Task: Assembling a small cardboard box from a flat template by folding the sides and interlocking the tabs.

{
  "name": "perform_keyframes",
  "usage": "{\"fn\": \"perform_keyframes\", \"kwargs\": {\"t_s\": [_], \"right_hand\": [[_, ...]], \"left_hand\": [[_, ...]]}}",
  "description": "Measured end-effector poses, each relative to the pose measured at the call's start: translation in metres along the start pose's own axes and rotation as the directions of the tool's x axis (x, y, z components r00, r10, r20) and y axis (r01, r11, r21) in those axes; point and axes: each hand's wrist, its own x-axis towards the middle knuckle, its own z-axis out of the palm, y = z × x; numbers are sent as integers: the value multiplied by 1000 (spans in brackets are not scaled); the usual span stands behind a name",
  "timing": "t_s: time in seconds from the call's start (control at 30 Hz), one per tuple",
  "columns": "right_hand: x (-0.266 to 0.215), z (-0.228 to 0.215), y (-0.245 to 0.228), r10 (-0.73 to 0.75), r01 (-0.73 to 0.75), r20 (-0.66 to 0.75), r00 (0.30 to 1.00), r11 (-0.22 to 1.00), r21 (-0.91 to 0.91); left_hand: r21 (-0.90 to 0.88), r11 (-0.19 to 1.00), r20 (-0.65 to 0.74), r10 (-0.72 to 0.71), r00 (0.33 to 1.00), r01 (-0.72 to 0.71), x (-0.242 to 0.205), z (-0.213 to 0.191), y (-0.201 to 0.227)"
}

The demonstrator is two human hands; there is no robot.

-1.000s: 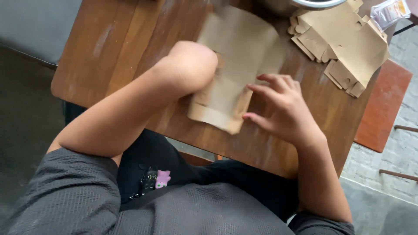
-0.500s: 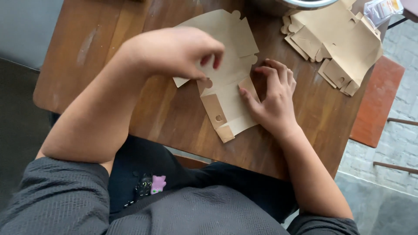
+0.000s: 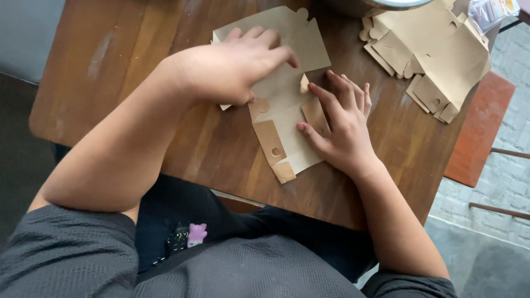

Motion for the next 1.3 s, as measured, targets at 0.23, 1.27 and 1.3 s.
{"fn": "perform_keyframes", "kwargs": {"t_s": [0.23, 1.27, 1.3], "right_hand": [[0, -7, 2, -31, 34, 40, 999, 997, -63], [20, -10, -2, -72, 85, 71, 995, 978, -191], [22, -9, -3, -69, 80, 68, 995, 981, -176]], "left_hand": [[-49, 999, 137, 14, 991, -7, 6, 9, 6], [72, 997, 22, 35, 999, -37, 11, 24, 3], [91, 995, 9, 43, 999, -44, 11, 25, 2]]}}
